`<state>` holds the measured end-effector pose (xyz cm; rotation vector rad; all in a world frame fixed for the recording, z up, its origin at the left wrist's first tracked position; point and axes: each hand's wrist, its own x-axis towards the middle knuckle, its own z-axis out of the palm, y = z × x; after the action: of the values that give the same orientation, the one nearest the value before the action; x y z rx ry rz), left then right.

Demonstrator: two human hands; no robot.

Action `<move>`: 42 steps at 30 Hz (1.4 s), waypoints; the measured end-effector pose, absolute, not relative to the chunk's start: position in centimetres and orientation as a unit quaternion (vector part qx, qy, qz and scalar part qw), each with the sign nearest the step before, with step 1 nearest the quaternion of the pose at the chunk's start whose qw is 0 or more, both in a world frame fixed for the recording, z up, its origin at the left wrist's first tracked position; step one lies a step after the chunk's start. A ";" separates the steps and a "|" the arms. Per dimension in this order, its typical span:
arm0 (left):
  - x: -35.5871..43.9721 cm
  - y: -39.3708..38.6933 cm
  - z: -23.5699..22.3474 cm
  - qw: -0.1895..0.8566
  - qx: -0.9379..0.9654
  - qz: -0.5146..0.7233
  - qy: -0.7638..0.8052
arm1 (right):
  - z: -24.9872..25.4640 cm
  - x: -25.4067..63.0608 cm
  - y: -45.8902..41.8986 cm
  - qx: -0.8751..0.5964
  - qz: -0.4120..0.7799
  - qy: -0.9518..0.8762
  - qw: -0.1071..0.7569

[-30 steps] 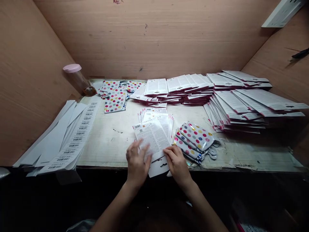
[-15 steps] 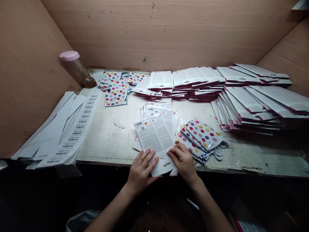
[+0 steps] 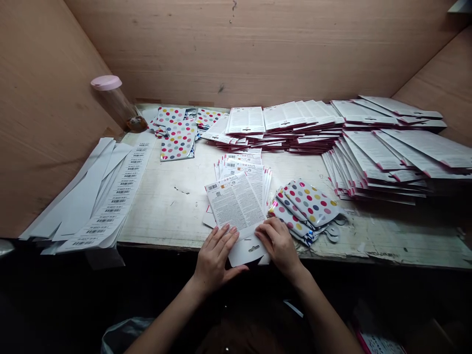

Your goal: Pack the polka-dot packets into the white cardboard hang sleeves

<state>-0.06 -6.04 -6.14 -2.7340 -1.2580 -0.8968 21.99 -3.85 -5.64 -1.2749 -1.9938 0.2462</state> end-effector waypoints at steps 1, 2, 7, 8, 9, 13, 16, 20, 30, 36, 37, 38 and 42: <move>-0.1 -6.0 -6.1 0.001 -0.869 -0.287 -0.403 | -5.6 22.0 -3.8 -0.498 0.101 -0.777 0.372; 0.0 -6.0 -6.1 0.001 -0.868 -0.288 -0.404 | -5.7 21.9 -3.7 -0.500 0.104 -0.777 0.368; -0.1 -6.0 -6.1 -0.005 -0.867 -0.289 -0.405 | -5.8 21.7 -2.5 -0.510 0.039 -0.808 0.294; -0.1 -5.9 -6.1 -0.005 -0.868 -0.289 -0.404 | -5.8 21.7 -2.6 -0.507 0.028 -0.812 0.286; -0.1 -5.9 -6.1 -0.005 -0.868 -0.289 -0.403 | -5.8 21.5 -2.9 -0.504 0.022 -0.815 0.286; -0.2 -5.9 -6.1 -0.008 -0.870 -0.291 -0.398 | -5.2 21.0 -7.0 -0.447 0.008 -0.858 0.253; -0.6 -5.8 -5.8 -0.007 -0.883 -0.287 -0.370 | -3.6 21.6 -10.6 -0.388 0.063 -0.902 0.181; -1.6 -5.7 -5.4 -0.004 -0.896 -0.320 -0.309 | -1.6 23.3 -10.5 -0.403 0.226 -0.865 0.195; 0.5 -5.6 -4.9 -0.070 -0.759 -0.372 -0.531 | -4.8 20.5 -3.9 -0.476 0.113 -0.798 0.351; 1.0 -5.6 -4.2 -0.040 -0.672 -0.282 -0.684 | -5.3 19.3 -5.6 -0.508 -0.034 -0.793 0.336; 0.8 -5.6 -3.7 -0.079 -0.670 -0.288 -0.679 | -5.0 19.3 -6.1 -0.504 -0.033 -0.799 0.328; 0.7 -5.5 -3.1 -0.132 -0.666 -0.303 -0.669 | -4.7 19.2 -6.4 -0.502 -0.031 -0.804 0.319; -0.2 -4.6 0.0 -0.405 -0.606 -0.382 -0.569 | -1.8 19.8 -5.5 -0.437 -0.056 -0.838 0.322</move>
<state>-0.23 -4.58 0.01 -2.6333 -2.4722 -1.6603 19.83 -5.49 -1.80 -1.1461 -2.1999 -0.1475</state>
